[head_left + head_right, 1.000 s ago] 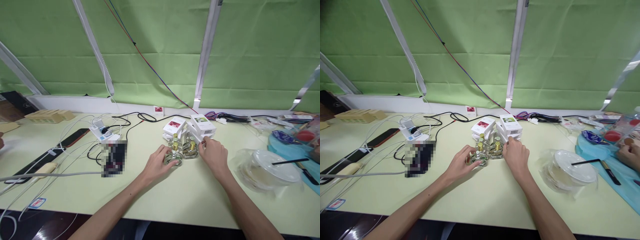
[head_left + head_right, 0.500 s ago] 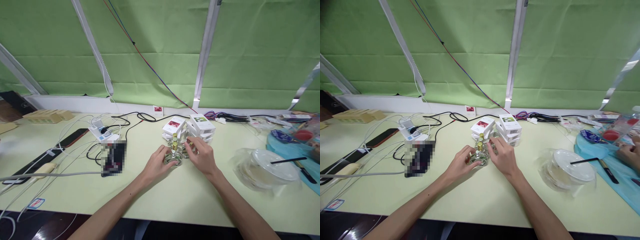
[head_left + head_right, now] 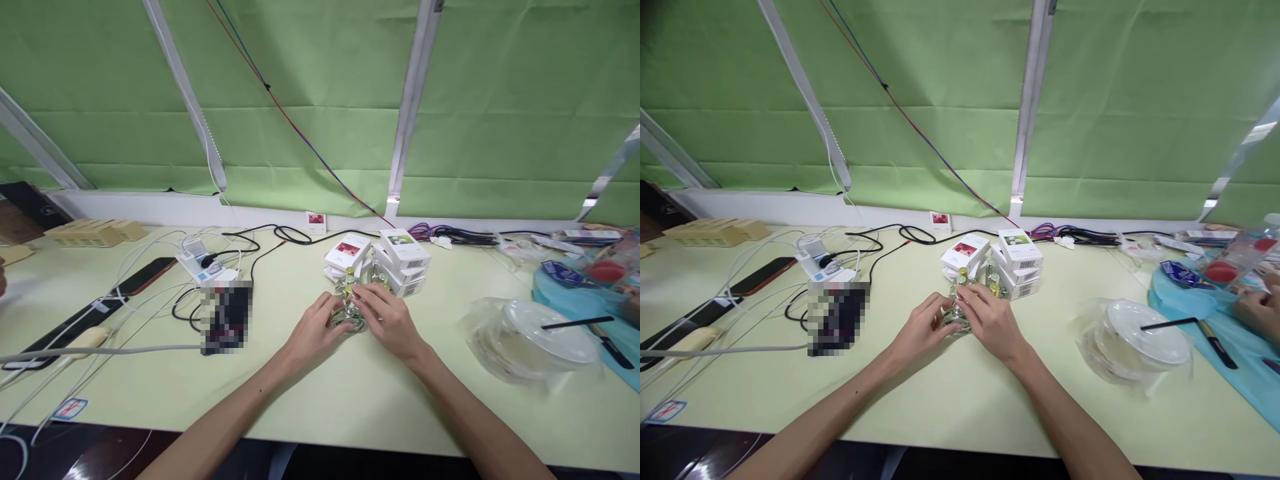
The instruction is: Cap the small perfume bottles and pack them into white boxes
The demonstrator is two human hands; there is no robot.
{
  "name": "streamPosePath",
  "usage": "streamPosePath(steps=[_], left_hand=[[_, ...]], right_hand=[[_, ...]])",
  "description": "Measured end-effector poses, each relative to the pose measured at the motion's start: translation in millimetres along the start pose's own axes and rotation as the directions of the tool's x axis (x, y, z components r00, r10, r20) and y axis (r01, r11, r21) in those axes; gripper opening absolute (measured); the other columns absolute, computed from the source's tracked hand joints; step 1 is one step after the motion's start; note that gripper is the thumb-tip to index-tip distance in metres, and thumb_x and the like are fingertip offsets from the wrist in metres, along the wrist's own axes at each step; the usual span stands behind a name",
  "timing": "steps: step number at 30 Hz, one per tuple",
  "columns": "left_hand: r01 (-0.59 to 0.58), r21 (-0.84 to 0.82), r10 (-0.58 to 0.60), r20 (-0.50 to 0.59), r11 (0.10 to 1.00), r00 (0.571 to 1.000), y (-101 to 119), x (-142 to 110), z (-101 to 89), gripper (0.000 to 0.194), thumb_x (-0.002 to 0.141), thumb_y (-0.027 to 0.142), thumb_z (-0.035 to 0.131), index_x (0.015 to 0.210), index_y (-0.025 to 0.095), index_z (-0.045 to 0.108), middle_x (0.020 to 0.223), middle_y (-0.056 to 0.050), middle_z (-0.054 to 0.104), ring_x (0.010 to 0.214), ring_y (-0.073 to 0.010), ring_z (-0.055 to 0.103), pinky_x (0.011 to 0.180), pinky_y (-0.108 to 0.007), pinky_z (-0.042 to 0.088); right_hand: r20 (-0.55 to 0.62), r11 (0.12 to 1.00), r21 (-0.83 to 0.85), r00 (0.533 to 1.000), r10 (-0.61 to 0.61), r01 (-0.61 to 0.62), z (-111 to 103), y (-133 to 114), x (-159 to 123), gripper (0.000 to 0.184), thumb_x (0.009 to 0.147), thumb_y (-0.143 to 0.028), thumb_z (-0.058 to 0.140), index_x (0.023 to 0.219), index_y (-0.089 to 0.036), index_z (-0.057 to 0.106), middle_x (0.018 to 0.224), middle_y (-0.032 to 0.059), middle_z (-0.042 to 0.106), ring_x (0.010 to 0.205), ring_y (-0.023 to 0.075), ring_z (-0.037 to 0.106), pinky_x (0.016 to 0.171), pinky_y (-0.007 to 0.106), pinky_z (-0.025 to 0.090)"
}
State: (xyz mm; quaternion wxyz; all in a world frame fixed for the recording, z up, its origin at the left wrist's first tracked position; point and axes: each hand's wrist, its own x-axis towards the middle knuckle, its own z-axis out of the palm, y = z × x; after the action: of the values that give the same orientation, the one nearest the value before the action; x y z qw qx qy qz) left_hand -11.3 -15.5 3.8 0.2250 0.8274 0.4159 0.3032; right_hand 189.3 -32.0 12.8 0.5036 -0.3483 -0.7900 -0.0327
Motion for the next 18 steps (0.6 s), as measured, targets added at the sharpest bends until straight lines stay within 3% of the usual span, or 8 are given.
streamPosePath(steps=[10, 18], left_hand=[[-0.003, -0.016, 0.003, -0.006, 1.000, 1.000, 4.4, 0.1, -1.4, 0.016, 0.091, 0.030, 0.068, 0.101, 0.022, 0.059, 0.100, 0.000, 0.056, 0.070, -0.0114, 0.053, 0.067, -0.026, 0.046], [-0.022, -0.013, 0.021, -0.024, 1.000, 0.999, 3.3, -0.4, -1.2, 0.014, 0.090, 0.029, 0.067, 0.100, 0.022, 0.060, 0.097, 0.000, 0.056, 0.069, -0.0115, 0.053, 0.065, -0.026, 0.047]], right_hand=[[0.058, 0.995, -0.070, 0.996, -0.065, 0.069, 0.0, -2.9, 1.8, 0.032, 0.103, -0.017, 0.049, 0.132, -0.020, 0.061, 0.107, 0.0102, 0.072, 0.091, 0.0188, 0.073, 0.072, 0.029, 0.062], [0.141, 0.994, -0.103, 0.990, -0.030, 0.045, 1.9, -0.5, -1.5, 0.029, 0.104, -0.020, 0.049, 0.130, -0.020, 0.062, 0.107, 0.0102, 0.072, 0.088, 0.0181, 0.072, 0.066, 0.028, 0.059]])
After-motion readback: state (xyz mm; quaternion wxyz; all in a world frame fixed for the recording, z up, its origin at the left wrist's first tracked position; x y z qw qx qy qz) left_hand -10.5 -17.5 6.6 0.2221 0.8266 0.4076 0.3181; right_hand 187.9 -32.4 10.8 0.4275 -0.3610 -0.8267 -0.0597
